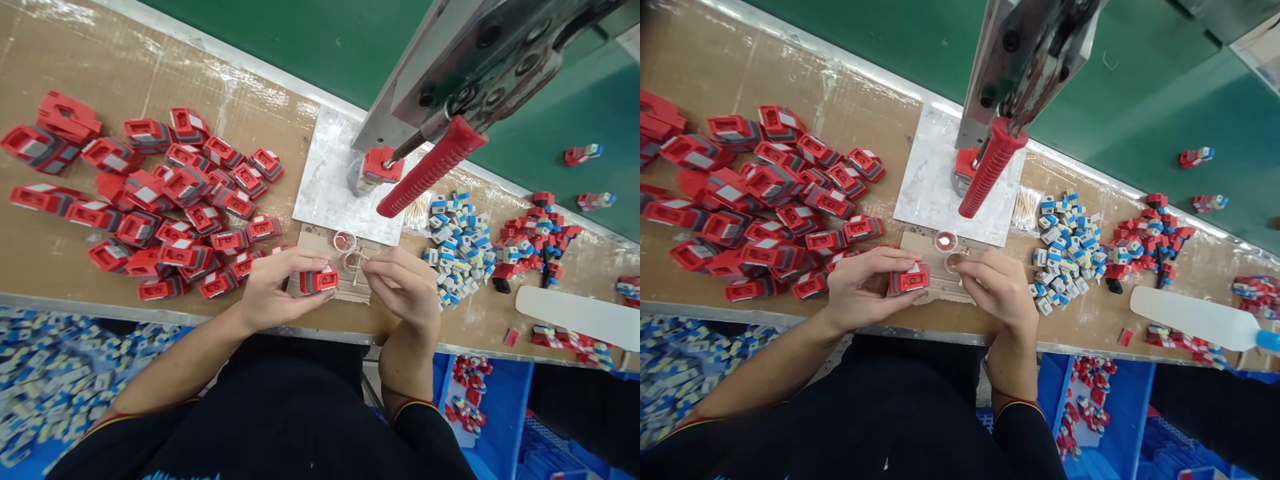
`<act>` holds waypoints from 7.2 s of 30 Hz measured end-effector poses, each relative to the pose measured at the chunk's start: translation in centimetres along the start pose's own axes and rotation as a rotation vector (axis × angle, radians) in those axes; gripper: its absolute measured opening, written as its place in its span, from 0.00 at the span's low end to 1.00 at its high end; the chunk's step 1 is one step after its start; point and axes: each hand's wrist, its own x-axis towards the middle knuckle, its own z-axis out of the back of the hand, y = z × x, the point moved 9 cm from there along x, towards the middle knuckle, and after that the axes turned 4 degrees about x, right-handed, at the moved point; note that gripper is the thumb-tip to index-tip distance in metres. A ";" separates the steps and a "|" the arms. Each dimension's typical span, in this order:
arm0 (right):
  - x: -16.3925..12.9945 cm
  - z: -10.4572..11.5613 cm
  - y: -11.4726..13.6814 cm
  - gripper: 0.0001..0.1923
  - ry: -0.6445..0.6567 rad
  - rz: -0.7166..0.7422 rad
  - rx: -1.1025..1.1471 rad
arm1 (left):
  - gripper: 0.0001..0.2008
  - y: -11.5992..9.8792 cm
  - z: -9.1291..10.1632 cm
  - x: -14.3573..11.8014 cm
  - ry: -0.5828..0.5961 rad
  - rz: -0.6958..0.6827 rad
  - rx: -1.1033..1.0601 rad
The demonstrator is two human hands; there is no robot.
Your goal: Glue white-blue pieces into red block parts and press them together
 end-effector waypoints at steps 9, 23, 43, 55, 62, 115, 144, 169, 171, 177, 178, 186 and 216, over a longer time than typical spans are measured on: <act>0.0 1.9 2.7 0.10 -0.317 0.127 0.218 | 0.14 -0.5 -0.3 -0.1 0.009 -0.070 0.032; 0.5 1.0 3.0 0.13 -0.216 0.141 0.238 | 0.15 -0.4 -0.4 -0.2 0.037 -0.069 0.041; 0.1 2.0 3.0 0.08 -0.308 0.153 0.247 | 0.12 -0.6 -0.5 -0.1 0.036 -0.096 0.069; 0.6 0.4 3.4 0.10 -0.201 0.161 0.283 | 0.12 -0.6 -0.6 -0.3 0.043 -0.091 0.043; -0.9 3.9 1.8 0.12 -0.346 0.116 0.168 | 0.12 -0.5 -0.3 -0.1 0.011 -0.066 0.026; -5.1 0.0 7.8 0.28 -0.264 0.033 -0.043 | 0.31 -0.8 -6.6 -6.5 0.153 0.728 -0.682; -4.7 -0.3 8.2 0.31 -0.518 -0.141 0.612 | 0.45 -8.0 -7.8 -8.7 0.558 -0.060 -0.213; 5.0 2.2 -2.6 0.14 0.078 -0.158 0.346 | 0.28 1.4 7.9 -5.0 -0.131 0.578 -0.317; 5.5 3.1 -0.9 0.12 0.115 -0.092 0.376 | 0.27 1.3 9.6 -6.3 -0.187 0.607 -0.304; 11.2 10.9 4.8 0.32 -0.126 0.186 0.625 | 0.26 0.7 11.5 -6.6 -0.257 0.688 -0.142; 12.4 12.1 4.8 0.35 -0.203 0.197 0.621 | 0.27 0.6 11.4 -6.0 -0.238 0.686 -0.108; 6.9 7.4 -6.8 0.16 -0.488 -0.293 0.192 | 0.40 1.9 11.5 -5.9 -0.259 0.784 -0.242; 15.0 21.2 -12.7 0.31 -0.663 -0.130 -0.390 | 0.15 6.8 -2.2 15.3 0.367 0.113 0.178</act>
